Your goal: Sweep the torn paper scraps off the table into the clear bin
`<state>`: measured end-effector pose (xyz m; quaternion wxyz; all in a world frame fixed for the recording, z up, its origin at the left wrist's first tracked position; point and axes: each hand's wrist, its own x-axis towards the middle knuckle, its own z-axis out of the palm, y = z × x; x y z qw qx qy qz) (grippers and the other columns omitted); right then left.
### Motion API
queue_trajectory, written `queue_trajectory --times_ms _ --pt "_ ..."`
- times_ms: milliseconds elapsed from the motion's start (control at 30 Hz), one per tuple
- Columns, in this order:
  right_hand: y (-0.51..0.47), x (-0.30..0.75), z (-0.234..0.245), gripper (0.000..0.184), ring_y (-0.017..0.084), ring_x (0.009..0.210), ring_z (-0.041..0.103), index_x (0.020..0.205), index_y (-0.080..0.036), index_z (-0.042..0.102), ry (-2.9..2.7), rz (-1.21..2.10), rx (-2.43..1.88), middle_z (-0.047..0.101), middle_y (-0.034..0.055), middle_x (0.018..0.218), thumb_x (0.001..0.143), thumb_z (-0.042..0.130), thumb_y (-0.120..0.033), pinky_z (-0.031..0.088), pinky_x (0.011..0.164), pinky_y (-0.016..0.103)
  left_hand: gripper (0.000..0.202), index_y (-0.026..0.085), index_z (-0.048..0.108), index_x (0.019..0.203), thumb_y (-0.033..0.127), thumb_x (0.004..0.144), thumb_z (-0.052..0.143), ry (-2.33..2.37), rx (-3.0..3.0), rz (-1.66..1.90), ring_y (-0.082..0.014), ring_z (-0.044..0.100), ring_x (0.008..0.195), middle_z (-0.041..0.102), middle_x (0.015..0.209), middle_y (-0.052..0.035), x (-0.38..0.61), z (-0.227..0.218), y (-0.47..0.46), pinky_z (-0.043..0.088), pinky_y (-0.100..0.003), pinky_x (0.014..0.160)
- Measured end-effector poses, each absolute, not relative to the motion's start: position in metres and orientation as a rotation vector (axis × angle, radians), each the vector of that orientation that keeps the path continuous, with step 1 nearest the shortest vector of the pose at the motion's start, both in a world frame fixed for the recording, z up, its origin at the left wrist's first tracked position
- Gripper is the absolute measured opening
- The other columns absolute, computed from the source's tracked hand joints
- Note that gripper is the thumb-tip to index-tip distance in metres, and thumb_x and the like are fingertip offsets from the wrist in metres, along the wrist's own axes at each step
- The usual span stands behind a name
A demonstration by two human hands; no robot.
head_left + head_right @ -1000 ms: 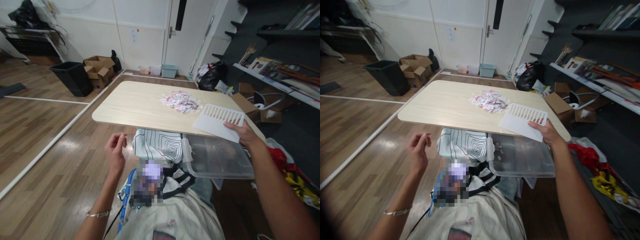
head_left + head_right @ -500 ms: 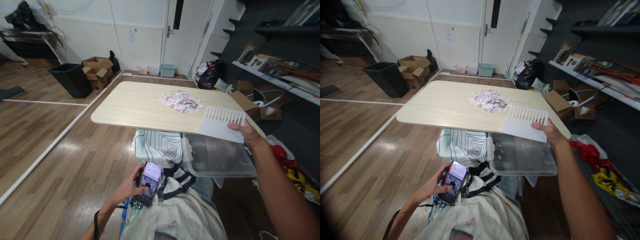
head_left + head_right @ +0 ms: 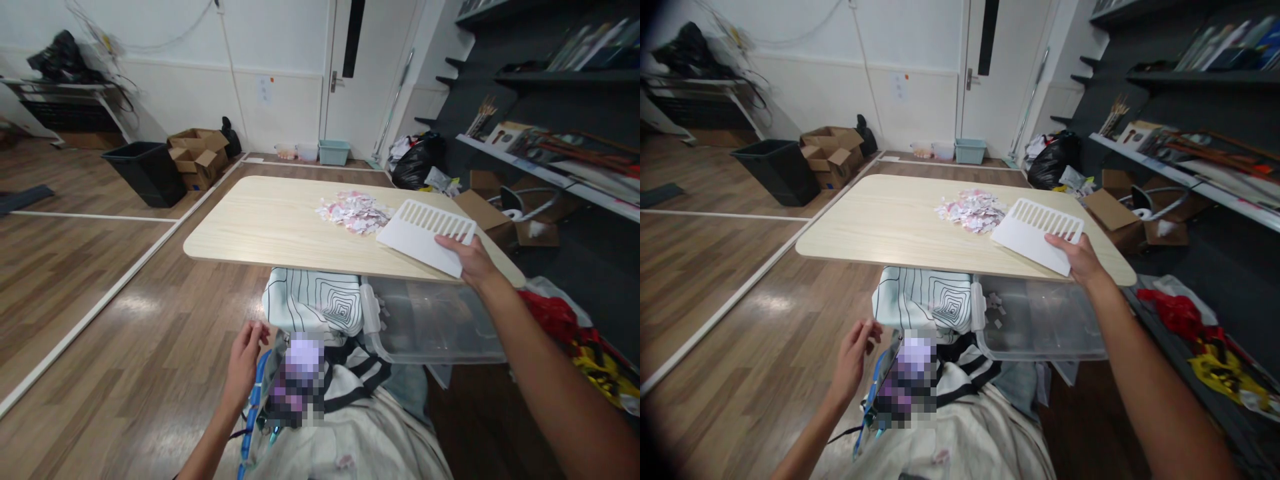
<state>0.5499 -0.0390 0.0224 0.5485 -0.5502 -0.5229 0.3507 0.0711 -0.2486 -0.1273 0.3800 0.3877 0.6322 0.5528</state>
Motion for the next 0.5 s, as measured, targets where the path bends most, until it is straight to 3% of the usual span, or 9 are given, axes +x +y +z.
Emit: queue_trajectory --times_ms 67,300,500 --pt "-0.035 0.545 0.021 0.053 0.036 0.095 0.092 0.097 -0.036 0.080 -1.238 0.820 -1.312 0.093 0.0005 0.096 0.060 0.114 -0.051 0.081 0.086 0.050 0.071 0.028 0.070 0.077 0.096 0.095 0.080 1.614 0.936 1.565 -0.0222 0.060 0.071 0.068 0.078 -0.0024 0.062 -0.128 -0.244 0.049 -0.034 0.064" --pt "-0.033 0.543 0.019 0.058 0.036 0.096 0.092 0.098 -0.037 0.084 -1.237 0.853 -1.321 0.095 -0.0005 0.101 0.054 0.119 -0.051 0.082 0.088 0.053 0.050 0.027 0.063 0.087 0.068 0.103 0.086 1.476 0.972 2.126 -0.0164 0.057 0.073 0.063 0.082 0.0014 0.023 -0.098 -0.205 0.047 -0.030 0.068" --pt "-0.031 0.546 0.014 0.054 0.039 0.104 0.093 0.099 -0.034 0.082 -1.263 0.810 -1.359 0.093 0.0030 0.097 0.060 0.116 -0.049 0.081 0.088 0.053 0.046 0.027 0.056 0.088 0.062 0.101 0.083 1.372 0.952 2.379 -0.0152 0.055 0.071 0.058 0.082 0.0017 0.001 -0.062 -0.144 0.044 -0.028 0.064"
